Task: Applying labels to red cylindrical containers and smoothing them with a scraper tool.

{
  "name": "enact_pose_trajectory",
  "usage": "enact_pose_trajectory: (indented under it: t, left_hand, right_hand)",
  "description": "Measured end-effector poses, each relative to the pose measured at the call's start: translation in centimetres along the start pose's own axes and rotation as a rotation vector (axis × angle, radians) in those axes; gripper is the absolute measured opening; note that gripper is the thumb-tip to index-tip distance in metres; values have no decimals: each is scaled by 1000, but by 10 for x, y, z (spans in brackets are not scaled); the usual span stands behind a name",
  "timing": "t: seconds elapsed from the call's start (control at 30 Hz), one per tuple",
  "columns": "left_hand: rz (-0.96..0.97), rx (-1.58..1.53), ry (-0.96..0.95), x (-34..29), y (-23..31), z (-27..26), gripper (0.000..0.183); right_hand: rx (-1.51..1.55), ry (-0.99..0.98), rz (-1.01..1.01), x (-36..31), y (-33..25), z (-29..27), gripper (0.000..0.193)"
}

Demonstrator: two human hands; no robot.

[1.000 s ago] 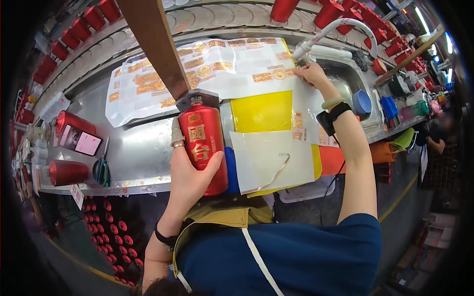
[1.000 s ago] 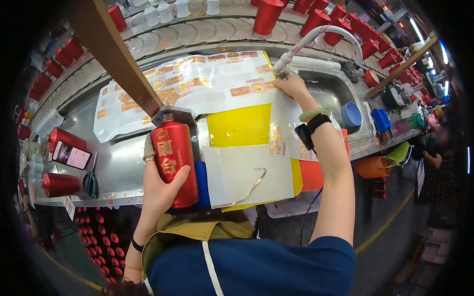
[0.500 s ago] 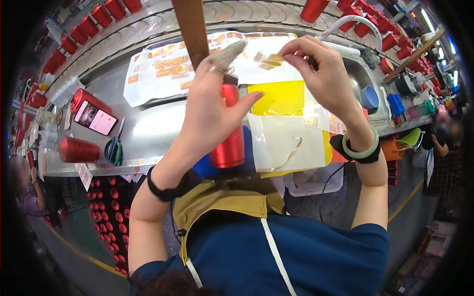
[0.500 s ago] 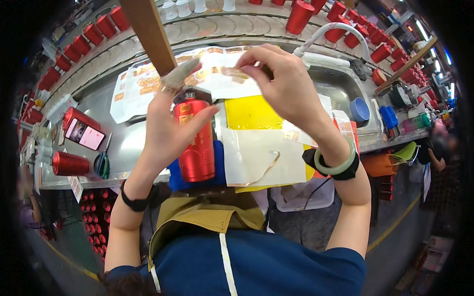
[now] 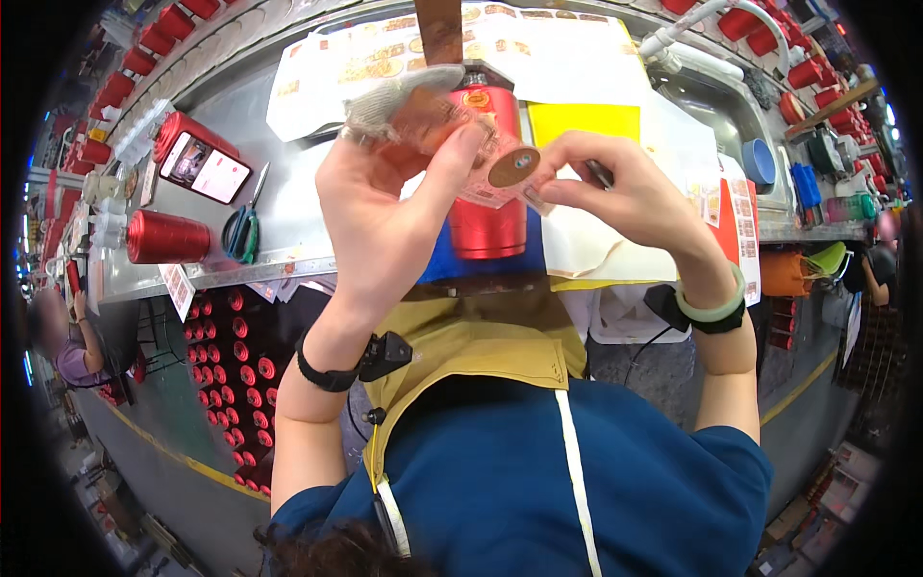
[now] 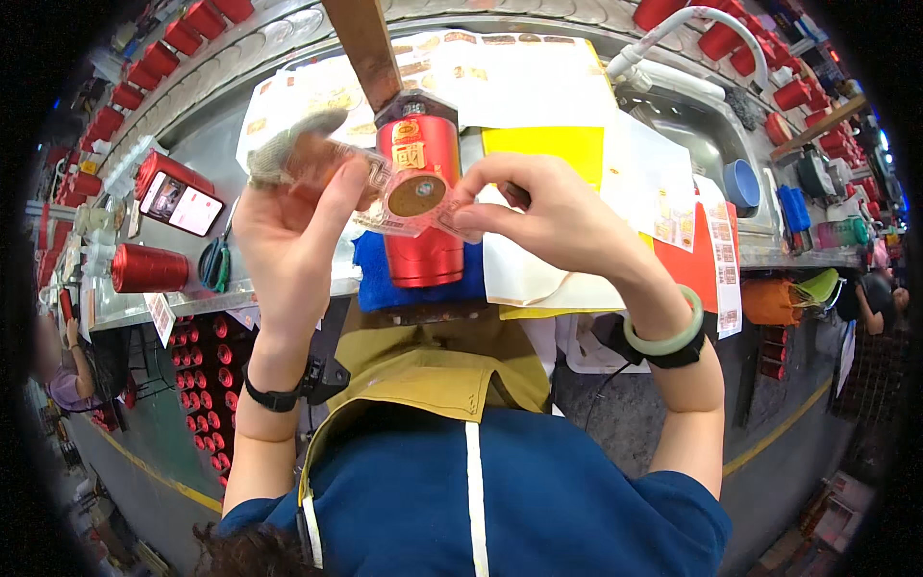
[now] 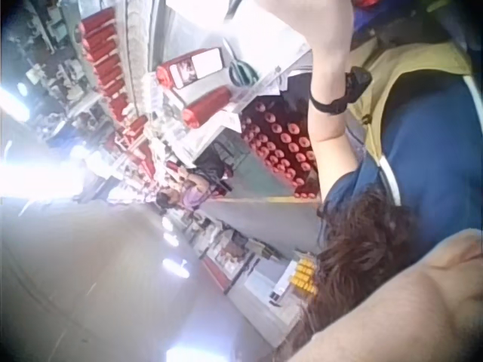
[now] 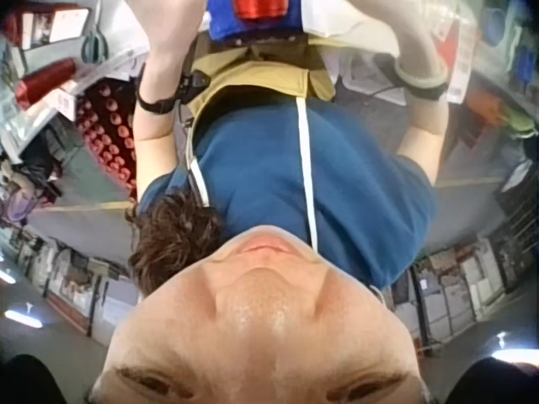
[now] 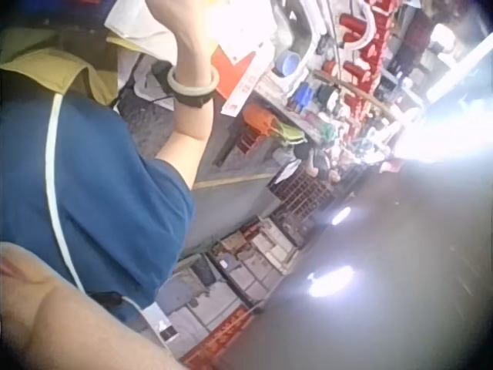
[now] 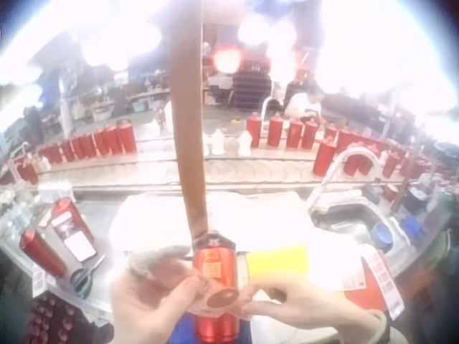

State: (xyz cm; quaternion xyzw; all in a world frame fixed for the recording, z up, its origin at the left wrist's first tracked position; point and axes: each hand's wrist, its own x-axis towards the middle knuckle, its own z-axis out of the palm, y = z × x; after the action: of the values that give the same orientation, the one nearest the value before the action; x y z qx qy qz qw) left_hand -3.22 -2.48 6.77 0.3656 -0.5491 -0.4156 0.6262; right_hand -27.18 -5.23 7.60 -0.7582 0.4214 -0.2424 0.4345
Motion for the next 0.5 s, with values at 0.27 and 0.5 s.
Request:
enact_pose_trajectory:
  t: [0.27, 0.5]
  left_hand:
    - [-317, -162, 42, -59, -23, -31, 40]
    - [-436, -159, 20, -66, -70, -39, 38]
  right_hand:
    - [61, -72, 227, -21, -4, 16, 14]
    - [-126, 110, 228, -14, 14, 38, 21]
